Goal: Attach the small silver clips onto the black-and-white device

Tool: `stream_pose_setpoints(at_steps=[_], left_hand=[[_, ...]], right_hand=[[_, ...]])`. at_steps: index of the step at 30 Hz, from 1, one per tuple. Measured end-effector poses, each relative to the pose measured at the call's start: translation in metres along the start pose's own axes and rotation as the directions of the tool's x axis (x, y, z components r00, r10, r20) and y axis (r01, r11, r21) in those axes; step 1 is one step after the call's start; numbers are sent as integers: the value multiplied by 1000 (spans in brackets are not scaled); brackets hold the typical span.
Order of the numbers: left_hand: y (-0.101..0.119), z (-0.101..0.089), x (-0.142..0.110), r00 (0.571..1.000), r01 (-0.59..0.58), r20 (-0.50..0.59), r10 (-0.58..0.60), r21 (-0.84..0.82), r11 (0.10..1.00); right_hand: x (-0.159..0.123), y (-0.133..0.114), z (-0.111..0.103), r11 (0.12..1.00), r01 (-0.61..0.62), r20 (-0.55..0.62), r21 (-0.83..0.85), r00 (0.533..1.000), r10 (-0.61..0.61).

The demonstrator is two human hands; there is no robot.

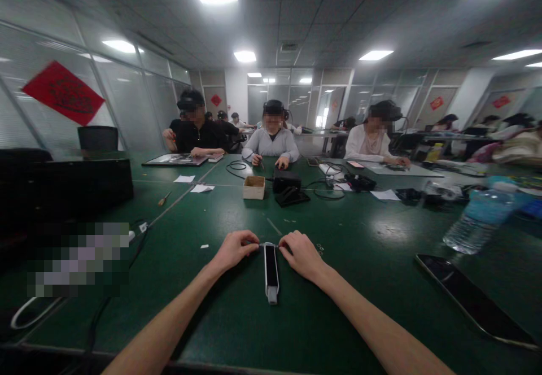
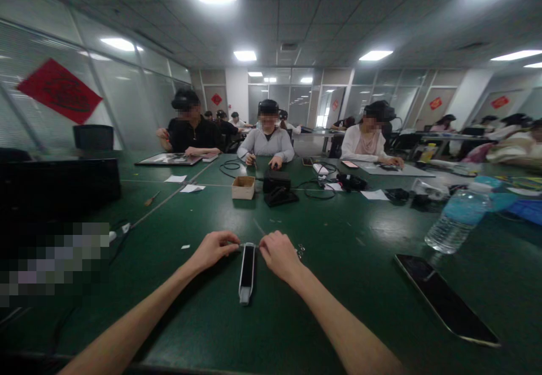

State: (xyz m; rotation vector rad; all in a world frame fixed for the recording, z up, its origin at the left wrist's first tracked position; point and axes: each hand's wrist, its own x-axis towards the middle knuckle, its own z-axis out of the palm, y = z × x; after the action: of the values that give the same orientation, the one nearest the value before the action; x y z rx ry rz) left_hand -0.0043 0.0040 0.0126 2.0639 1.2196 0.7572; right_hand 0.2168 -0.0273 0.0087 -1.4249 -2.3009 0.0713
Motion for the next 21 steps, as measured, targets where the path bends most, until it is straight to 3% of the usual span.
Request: stream_pose_setpoints(at_steps=[8, 21], left_hand=[[-4, 3, 1, 1000, 17, 17, -16, -82, 997], [3, 8, 0, 1000, 11, 12, -10, -75, 997]], right_hand=[[0, -1, 4, 1000, -13, 0, -2, 1000, 13], [1, 0, -2, 998, 34, 16, -47, 999, -33]])
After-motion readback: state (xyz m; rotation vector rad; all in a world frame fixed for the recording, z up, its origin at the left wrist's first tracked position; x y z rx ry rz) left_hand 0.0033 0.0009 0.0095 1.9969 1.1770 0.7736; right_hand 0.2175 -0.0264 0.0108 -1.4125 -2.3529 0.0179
